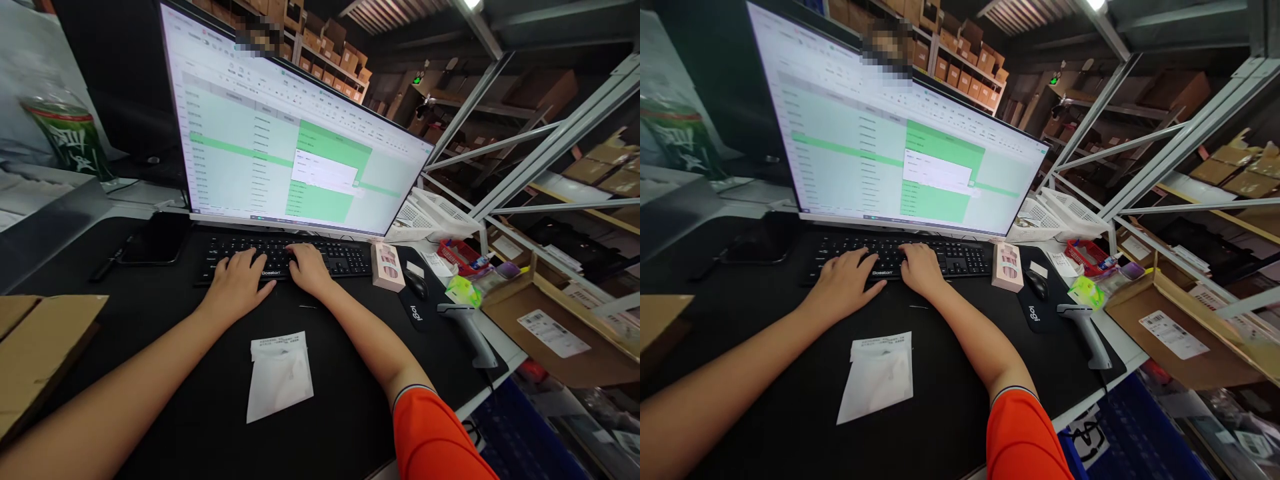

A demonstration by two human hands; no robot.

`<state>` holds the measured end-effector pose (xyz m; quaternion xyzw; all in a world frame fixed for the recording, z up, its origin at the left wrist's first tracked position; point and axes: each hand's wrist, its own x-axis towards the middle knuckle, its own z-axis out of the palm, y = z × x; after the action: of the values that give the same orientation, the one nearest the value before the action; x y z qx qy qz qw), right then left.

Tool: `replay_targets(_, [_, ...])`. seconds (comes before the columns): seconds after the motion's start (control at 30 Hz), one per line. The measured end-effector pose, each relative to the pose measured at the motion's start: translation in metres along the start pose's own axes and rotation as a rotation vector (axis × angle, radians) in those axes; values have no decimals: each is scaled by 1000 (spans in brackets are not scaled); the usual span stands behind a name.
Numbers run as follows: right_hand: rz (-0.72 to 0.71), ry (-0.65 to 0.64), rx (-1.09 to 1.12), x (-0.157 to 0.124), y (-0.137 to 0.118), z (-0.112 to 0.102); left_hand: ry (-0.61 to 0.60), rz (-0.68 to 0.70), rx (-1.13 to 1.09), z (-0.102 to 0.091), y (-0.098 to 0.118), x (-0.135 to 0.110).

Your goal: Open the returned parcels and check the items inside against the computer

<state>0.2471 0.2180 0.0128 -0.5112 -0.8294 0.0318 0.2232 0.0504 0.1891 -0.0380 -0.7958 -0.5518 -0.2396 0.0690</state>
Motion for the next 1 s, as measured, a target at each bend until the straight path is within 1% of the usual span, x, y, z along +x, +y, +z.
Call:
replay_targets(0.17, [-41, -50, -61, -1, -1, -3, 7, -1, -5, 0, -7, 2])
replay_targets(0.3, [-104, -33, -67, -1, -2, 0, 51, 39, 39, -2, -5, 1])
replay_targets(0.4, [-131, -64, -72, -1, -2, 5, 66, 36, 56, -5, -3, 0])
replay_targets(0.47, [-123, -79, -53, -1, -3, 7, 65, 34, 68, -6, -3, 0])
replay_targets(0.6, [-82, -59, -17, -1, -3, 10, 50, 46, 82, -7, -4, 1])
replay_targets(0.87, [-126, -89, -102, -1, -3, 9, 20, 51, 90, -7, -4, 2])
replay_targets(1.0, [-128, -78, -110, 0, -3, 9, 13, 56, 98, -7, -5, 2])
